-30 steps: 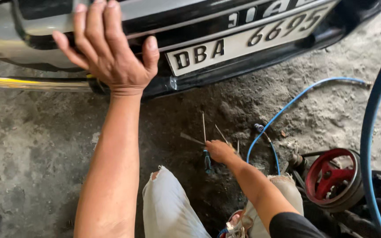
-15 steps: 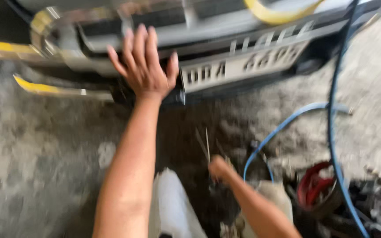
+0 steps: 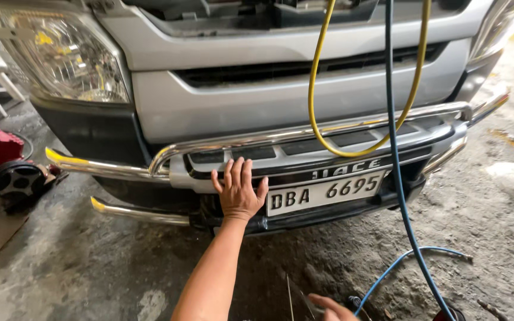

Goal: The person works on a car's air conditioning system with the hood open. They use a wrench to tighten a connection on the AC line, then connect a yellow hose from a manifold gauge set to the service port. They adjust the gauge valves and continue to work on the connection.

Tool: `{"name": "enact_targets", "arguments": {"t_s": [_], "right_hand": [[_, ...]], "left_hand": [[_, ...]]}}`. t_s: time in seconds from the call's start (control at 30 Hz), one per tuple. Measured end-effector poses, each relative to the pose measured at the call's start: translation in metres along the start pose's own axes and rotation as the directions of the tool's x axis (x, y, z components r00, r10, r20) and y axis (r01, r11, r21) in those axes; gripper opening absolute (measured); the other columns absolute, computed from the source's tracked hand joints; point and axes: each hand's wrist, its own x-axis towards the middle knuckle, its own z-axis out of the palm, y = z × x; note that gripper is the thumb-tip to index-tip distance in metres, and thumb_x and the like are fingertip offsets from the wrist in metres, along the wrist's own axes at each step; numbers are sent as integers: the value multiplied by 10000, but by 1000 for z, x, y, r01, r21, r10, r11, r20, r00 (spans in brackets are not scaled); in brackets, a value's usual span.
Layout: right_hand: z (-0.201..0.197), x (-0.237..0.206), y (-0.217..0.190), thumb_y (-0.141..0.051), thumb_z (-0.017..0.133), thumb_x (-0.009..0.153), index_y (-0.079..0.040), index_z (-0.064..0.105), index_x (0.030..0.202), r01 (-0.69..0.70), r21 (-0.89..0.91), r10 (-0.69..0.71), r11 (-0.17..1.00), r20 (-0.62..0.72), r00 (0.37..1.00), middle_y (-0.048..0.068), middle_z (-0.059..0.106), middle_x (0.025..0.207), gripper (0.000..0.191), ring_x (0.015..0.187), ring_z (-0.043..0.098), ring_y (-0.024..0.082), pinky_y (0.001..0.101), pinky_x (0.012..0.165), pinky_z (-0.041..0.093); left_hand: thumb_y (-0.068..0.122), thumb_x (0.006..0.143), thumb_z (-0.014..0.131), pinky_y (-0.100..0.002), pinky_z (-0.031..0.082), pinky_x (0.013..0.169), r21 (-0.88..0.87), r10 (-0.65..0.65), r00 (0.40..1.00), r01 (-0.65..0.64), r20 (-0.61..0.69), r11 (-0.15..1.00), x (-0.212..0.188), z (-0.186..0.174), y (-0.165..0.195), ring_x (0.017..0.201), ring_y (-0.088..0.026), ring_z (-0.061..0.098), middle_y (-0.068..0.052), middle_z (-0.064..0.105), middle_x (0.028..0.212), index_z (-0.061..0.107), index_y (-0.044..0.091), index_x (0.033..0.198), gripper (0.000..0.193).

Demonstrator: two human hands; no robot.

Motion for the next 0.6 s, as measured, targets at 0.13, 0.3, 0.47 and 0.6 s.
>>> {"name": "enact_targets", "arguments": {"t_s": [0.13, 0.3, 0.47, 0.6], "right_hand": [[-23, -68, -79, -27, 810, 799, -145, 437, 1560, 91, 357, -37, 930, -155, 987, 259, 710, 1184, 855, 745, 650, 296, 434, 690, 593], [-13, -108, -228, 3, 676, 852, -73, 583, 1470, 199, -30, -185, 980, -527, 829, 186, 734, 963, 630, 840, 706, 199, 294, 733, 576], [6, -94, -341, 0, 637, 878, -41, 552, 1474, 263, -348, -422, 900, -538, 730, 159, 742, 1041, 603, 912, 718, 183, 268, 807, 529], [17, -57, -402, -11, 603, 935, -1, 535, 1482, 438, -518, -665, 735, -427, 612, 142, 761, 1103, 551, 960, 704, 175, 292, 808, 561]], "left_hand": [[513, 923, 634, -592, 333, 1088, -40, 17, 998, -15, 59, 999, 28, -17, 2, 1153, -342, 550, -132, 643, 1188, 664, 70, 1123, 487], [395, 929, 668, -470, 500, 902, -144, 9, 947, 39, 320, 989, 84, -30, -15, 1036, -311, 615, -97, 680, 1015, 693, 68, 903, 329], [336, 892, 693, -450, 525, 887, -223, 63, 977, -16, 205, 975, 93, -45, -18, 1020, -302, 627, -92, 686, 996, 708, 45, 955, 298], [316, 881, 694, -456, 521, 881, -219, 81, 988, -51, 129, 974, 91, -52, -17, 1038, -306, 624, -97, 677, 995, 705, 46, 950, 279]]}}
